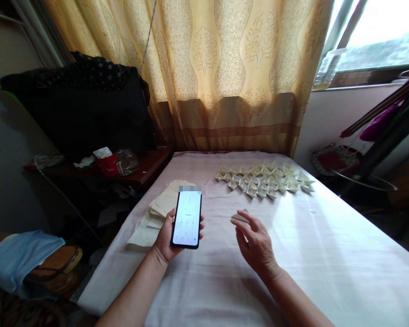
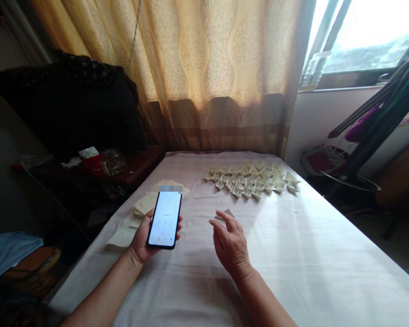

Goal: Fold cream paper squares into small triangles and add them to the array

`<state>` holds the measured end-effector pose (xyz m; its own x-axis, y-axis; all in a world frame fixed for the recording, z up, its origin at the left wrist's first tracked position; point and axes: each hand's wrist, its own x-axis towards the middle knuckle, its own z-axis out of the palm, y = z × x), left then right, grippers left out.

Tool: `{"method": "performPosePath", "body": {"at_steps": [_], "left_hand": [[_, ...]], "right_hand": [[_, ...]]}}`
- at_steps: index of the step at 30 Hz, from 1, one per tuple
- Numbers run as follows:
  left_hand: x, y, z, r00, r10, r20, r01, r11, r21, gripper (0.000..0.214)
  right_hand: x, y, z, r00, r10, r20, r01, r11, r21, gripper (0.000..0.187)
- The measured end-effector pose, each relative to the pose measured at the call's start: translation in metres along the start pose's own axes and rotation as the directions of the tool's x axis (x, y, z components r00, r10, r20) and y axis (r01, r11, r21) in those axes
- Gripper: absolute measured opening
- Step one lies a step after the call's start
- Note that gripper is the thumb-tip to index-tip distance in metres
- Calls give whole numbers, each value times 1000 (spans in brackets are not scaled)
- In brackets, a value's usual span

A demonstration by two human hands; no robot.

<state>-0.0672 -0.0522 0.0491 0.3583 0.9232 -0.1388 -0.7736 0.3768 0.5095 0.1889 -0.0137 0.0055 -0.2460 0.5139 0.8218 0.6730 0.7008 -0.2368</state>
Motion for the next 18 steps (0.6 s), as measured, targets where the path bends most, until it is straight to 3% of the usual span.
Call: {"method": "performPosePath", "body": {"at_steps": [12, 18], "left_hand": [[4, -5, 0, 1000, -21, 1, 21, 1000, -2, 56], [6, -5, -5, 1000, -8, -23, 8, 1000, 24, 53]], "right_hand": [[13, -45, 3, 996, -91, 19, 89, 992, 89, 28], [15, -59, 6, 997, -70, 30, 67, 993, 95, 29]]}}
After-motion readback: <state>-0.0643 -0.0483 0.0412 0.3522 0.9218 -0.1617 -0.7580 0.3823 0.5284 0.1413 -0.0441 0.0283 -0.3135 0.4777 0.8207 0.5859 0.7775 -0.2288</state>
